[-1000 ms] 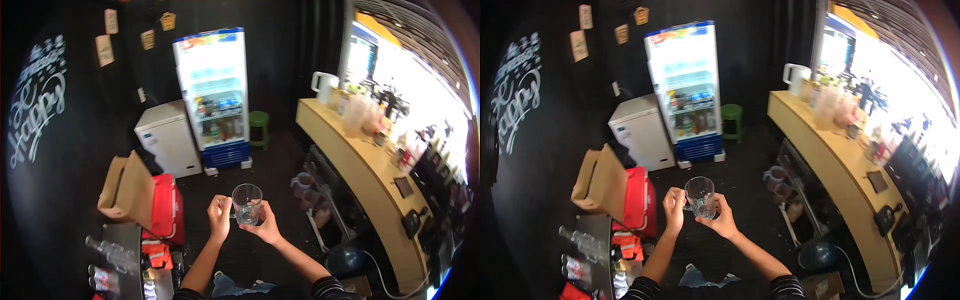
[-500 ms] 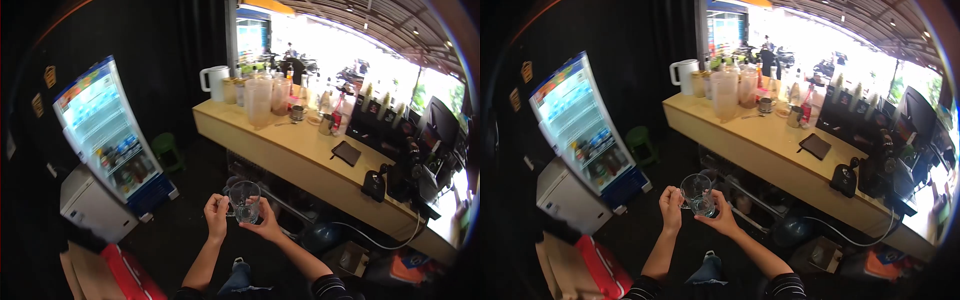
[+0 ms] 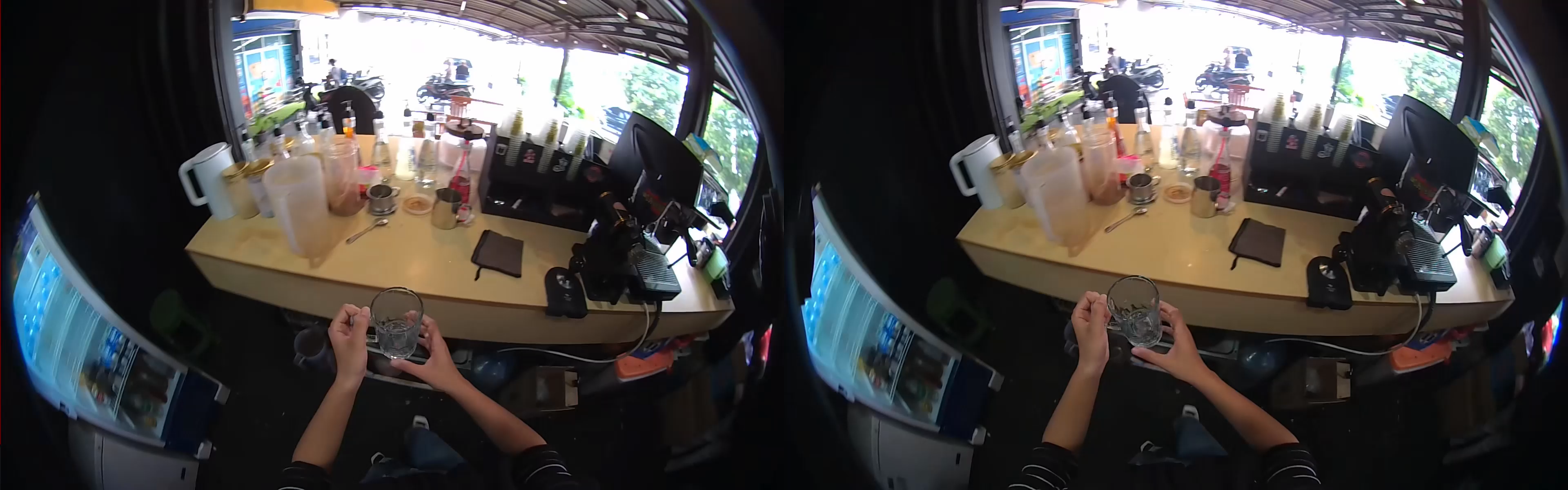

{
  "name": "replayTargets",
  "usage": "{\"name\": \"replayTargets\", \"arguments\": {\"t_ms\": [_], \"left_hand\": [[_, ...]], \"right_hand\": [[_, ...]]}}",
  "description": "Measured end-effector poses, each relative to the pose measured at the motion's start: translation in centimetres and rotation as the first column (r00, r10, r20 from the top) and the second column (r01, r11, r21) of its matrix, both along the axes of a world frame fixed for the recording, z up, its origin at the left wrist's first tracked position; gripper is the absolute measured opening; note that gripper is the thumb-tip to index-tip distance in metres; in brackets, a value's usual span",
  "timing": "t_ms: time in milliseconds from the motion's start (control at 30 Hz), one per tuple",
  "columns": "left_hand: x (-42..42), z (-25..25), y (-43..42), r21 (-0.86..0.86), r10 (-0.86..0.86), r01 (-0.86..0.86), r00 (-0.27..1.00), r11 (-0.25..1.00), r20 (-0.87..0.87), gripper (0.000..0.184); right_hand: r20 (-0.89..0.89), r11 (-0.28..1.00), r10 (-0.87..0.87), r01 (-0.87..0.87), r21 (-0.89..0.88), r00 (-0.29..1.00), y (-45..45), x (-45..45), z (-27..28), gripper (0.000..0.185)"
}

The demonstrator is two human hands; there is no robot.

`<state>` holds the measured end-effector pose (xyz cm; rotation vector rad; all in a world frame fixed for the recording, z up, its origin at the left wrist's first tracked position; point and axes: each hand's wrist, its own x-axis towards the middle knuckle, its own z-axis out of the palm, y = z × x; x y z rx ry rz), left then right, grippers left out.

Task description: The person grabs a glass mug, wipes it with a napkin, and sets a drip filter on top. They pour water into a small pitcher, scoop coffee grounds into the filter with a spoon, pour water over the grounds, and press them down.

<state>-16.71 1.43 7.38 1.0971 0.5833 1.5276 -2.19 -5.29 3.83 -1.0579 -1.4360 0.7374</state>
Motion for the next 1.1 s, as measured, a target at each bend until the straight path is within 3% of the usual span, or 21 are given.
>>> {"name": "replayTargets", "arguments": {"t_ms": [100,167,233,267,333,367,433,467,567,800,967,1067,1100], "left_hand": [[3.8,0.2,3.5,0.001,-0.043,0.043,0.999,0.999,0.019,0.023],[6.0,0.1,5.5,0.009,-0.049,0.049,0.998,0.999,0.038,0.024],[8.2,-0.1,8.5,0.034,-0.065,0.064,0.998,0.997,0.018,0.025],[9.3,0.0,9.7,0.038,-0.059,0.059,0.998,0.998,0.016,0.027],[11.4,0.2,11.9,0.021,-0.076,0.076,0.997,0.997,0.005,0.027],[12.3,0.1,13.0,-0.011,-0.084,0.084,0.996,0.996,0.003,0.027],[13.9,-0.3,14.7,-0.023,-0.071,0.071,0.997,0.997,-0.005,0.027],[14.6,-0.6,15.6,-0.039,-0.053,0.053,0.999,0.998,-0.008,0.027],[15.4,-1.5,18.1,-0.059,-0.045,0.038,0.993,0.997,-0.109,0.022],[16.1,-2.4,21.5,-0.103,-0.066,0.051,0.988,0.993,-0.142,0.019],[16.2,-3.1,22.9,-0.097,-0.109,0.101,0.991,0.99,-0.079,0.018],[16.2,-3.1,23.2,-0.079,-0.11,0.103,0.99,0.992,-0.093,0.021],[15.9,-3.3,23.4,-0.077,-0.106,0.099,0.99,0.992,-0.089,0.021]], "right_hand": [[0.042,0.992,-0.121,0.122,-0.033,0.992,1.6,5.4,-0.1,0.08],[0.024,0.956,-0.291,0.291,-0.019,0.956,3.2,8.9,0.9,0.065],[0.203,0.897,-0.432,0.441,-0.001,0.879,4.8,12.8,2.1,0.062],[0.189,0.895,-0.439,0.446,0.009,0.878,5.9,14.8,2.0,0.062],[0.417,0.847,-0.529,0.492,0.203,0.739,8.4,18.4,1.2,0.063],[0.409,0.843,-0.536,0.497,0.207,0.739,9.2,19.7,0.9,0.063],[0.806,0.775,-0.391,0.631,0.03,0.443,10.6,21.6,0.3,0.062],[0.839,0.77,-0.263,0.627,-0.114,0.476,11.4,22.9,-0.5,0.064],[0.881,0.766,-0.266,0.641,-0.053,0.391,12.1,24.4,-1.9,0.063],[0.893,0.7,-0.319,0.714,-0.004,0.318,12.3,25.8,-1.5,0.063],[0.912,0.684,-0.242,0.725,-0.083,0.332,13.4,26.2,1.6,0.056],[0.857,0.738,-0.345,0.675,-0.003,0.382,16.7,26.8,2.8,0.05],[0.783,0.821,-0.392,0.567,0.061,0.484,18.8,27.1,1.9,0.045]]}}
